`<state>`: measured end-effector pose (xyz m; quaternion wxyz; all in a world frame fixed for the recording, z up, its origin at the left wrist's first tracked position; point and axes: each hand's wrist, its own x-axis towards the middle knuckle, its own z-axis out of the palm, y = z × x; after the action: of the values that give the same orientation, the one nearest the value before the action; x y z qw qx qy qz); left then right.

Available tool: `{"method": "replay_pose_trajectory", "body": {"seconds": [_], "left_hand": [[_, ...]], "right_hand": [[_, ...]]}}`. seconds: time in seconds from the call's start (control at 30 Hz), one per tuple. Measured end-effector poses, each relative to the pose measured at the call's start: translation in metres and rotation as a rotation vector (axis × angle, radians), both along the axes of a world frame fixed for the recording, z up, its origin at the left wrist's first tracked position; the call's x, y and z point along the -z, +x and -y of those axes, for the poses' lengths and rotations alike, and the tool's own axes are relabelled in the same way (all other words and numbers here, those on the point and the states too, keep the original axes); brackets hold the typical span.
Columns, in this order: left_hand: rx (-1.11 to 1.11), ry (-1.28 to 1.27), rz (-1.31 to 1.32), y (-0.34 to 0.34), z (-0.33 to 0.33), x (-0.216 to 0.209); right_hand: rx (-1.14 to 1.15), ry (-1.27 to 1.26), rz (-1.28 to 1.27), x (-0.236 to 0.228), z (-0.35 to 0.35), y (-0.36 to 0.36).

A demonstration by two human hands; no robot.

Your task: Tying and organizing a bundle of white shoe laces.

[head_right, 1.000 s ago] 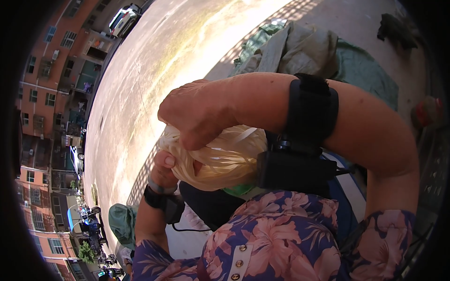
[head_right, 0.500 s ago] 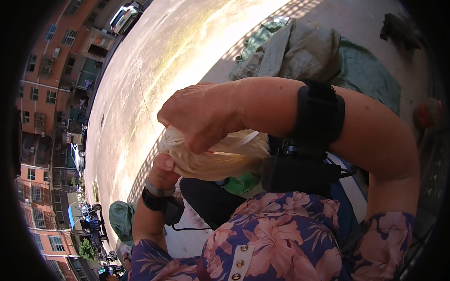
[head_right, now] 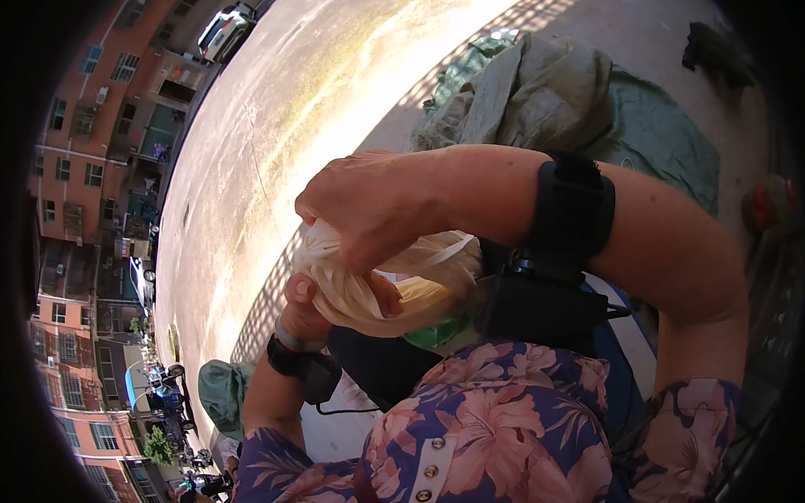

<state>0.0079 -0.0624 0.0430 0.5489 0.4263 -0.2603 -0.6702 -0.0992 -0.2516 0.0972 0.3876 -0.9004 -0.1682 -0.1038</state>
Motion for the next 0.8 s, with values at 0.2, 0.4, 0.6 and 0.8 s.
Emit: {"method": "replay_pose_trajectory", "body": {"seconds": [0.2, 0.4, 0.6, 0.8], "left_hand": [[-0.140, 0.108, 0.170, -0.015, 0.000, -0.014], [-0.157, 0.073, 0.154, -0.015, -0.001, -0.009], [-0.085, 0.024, 0.211, -0.020, -0.001, -0.003], [-0.137, 0.080, 0.260, -0.025, 0.006, -0.006]], "right_hand": [[-0.018, 0.002, -0.010, 0.007, 0.006, 0.000], [-0.038, -0.001, -0.040, 0.007, 0.006, 0.001], [-0.077, 0.017, -0.124, 0.013, 0.006, 0.003], [-0.029, 0.020, -0.122, 0.018, 0.010, 0.000]]}}
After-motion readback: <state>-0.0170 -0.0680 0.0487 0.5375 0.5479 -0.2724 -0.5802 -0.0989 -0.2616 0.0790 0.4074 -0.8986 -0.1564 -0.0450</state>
